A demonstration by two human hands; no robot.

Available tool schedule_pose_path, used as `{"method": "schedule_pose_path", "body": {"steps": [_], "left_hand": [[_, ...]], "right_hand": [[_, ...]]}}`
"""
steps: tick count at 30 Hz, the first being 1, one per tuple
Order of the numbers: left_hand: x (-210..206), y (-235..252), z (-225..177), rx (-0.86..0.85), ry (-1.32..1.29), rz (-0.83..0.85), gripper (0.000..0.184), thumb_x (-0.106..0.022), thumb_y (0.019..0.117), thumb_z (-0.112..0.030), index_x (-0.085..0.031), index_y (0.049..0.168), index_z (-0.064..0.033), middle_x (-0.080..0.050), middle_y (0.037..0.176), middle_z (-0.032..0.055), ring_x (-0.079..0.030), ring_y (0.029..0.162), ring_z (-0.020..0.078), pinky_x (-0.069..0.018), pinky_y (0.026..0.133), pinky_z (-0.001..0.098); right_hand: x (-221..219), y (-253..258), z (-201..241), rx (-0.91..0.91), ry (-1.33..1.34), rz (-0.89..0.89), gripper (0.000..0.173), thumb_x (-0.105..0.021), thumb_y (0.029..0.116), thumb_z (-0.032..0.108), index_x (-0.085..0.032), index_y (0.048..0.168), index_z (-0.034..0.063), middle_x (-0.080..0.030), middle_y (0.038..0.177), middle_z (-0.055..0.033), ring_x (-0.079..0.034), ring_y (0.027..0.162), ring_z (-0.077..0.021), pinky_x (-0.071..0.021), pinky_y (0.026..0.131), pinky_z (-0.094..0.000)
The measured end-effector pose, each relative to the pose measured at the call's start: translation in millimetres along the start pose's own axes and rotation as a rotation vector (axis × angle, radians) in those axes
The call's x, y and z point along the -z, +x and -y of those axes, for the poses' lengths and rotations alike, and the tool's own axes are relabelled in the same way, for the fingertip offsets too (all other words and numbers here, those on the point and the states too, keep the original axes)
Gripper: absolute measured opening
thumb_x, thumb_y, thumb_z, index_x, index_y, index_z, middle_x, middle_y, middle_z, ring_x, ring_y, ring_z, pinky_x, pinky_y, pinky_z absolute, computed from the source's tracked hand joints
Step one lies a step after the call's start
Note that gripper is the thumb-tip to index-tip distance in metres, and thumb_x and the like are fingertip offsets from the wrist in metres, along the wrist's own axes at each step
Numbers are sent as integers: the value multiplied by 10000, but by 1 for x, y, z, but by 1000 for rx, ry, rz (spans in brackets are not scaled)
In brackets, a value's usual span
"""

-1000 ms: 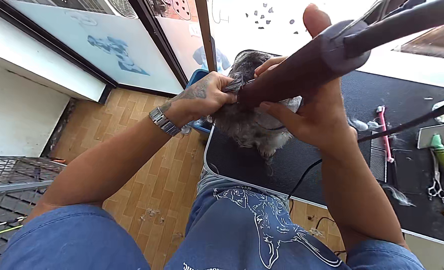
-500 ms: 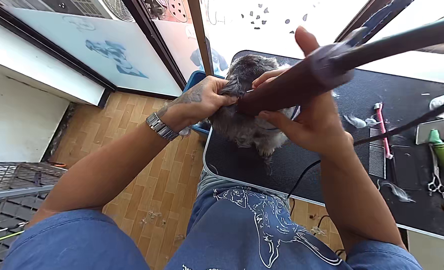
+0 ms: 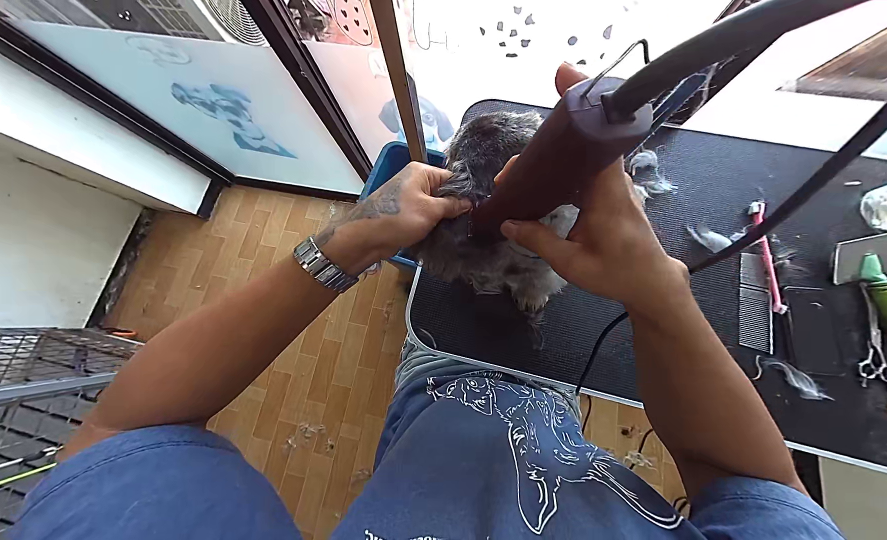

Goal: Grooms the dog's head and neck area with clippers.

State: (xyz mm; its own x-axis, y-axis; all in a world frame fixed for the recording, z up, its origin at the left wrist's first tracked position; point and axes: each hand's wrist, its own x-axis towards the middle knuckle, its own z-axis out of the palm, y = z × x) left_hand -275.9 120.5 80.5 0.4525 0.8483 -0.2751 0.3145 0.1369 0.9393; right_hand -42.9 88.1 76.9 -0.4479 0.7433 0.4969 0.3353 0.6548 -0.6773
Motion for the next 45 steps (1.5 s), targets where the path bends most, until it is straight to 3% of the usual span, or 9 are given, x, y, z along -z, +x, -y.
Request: {"method": "schedule_pose_path", "body": {"steps": [8, 18, 23, 25, 27, 30, 36, 41, 45], "left_hand": [[4, -2, -5, -46, -2, 37, 153, -540, 1027, -31, -678, 961, -24, -711, 784, 18, -687, 701, 54, -590, 669, 225], [-4, 0, 8, -21, -83, -47, 123, -581, 1024, -84, -681, 971, -37, -709, 793, 19, -680, 708, 63, -585, 669, 235], [-5, 12, 19, 19, -122, 34, 173, -668, 912, 51, -648, 1078, 5, -727, 893, 73, -702, 765, 98, -601, 701, 252], [-8, 16, 21, -36, -86, 47, 200, -669, 882, 79, -654, 1062, -9, -724, 890, 53, -693, 767, 80, -591, 701, 235], [-7, 18, 16, -71, -19, 61, 200, -680, 886, 57, -659, 1072, -14, -727, 914, 49, -701, 801, 80, -597, 734, 241], [-3, 17, 8, -100, 65, 91, 174, -673, 927, 23, -660, 1099, -7, -734, 947, 59, -715, 831, 85, -609, 769, 254], [4, 16, -4, -125, 97, 84, 120, -583, 1013, -54, -692, 968, -31, -712, 799, 11, -680, 709, 41, -580, 665, 211], [9, 20, -6, -98, 45, 65, 195, -537, 1040, -67, -675, 907, -34, -686, 749, 13, -664, 672, 51, -569, 630, 215], [9, 22, -3, -93, 10, 73, 213, -531, 1048, -78, -671, 894, -34, -679, 735, 18, -662, 664, 56, -567, 623, 219]], "right_hand": [[17, 4, 3, 174, 203, -65, 958, -727, 891, 97, -70, 1547, -140, -636, 1276, -220, -643, 1207, -247, -542, 1053, -418], [-8, -6, 5, 62, -31, -34, 847, -735, 891, 226, -273, 1525, -95, -700, 1150, -118, -681, 1094, -167, -576, 951, -386], [-17, -20, 25, 100, -132, 32, 754, -684, 878, 204, -379, 1535, -2, -694, 1186, -98, -694, 1002, -192, -603, 752, -388], [-10, -23, 25, 105, -83, 39, 700, -675, 905, 190, -400, 1520, -2, -694, 1216, -91, -688, 1055, -165, -604, 832, -362], [3, -22, 20, 76, 68, -18, 823, -718, 908, 152, -257, 1562, -37, -676, 1244, -87, -665, 1130, -126, -579, 977, -344], [21, -11, 6, 160, 120, -149, 973, -733, 909, 118, -48, 1556, -123, -649, 1262, -209, -651, 1198, -233, -537, 1064, -443], [23, 13, 1, 156, 57, -96, 641, -721, 910, 150, -387, 1340, -188, -681, 1183, -207, -676, 1152, -233, -576, 1005, -395], [16, 20, 1, 120, 38, -3, 851, -727, 914, 186, -213, 1519, -122, -675, 1201, -158, -670, 1147, -159, -571, 995, -339], [19, 22, 2, 104, 27, 10, 817, -717, 918, 200, -252, 1502, -132, -668, 1211, -146, -662, 1145, -124, -567, 981, -290]]}}
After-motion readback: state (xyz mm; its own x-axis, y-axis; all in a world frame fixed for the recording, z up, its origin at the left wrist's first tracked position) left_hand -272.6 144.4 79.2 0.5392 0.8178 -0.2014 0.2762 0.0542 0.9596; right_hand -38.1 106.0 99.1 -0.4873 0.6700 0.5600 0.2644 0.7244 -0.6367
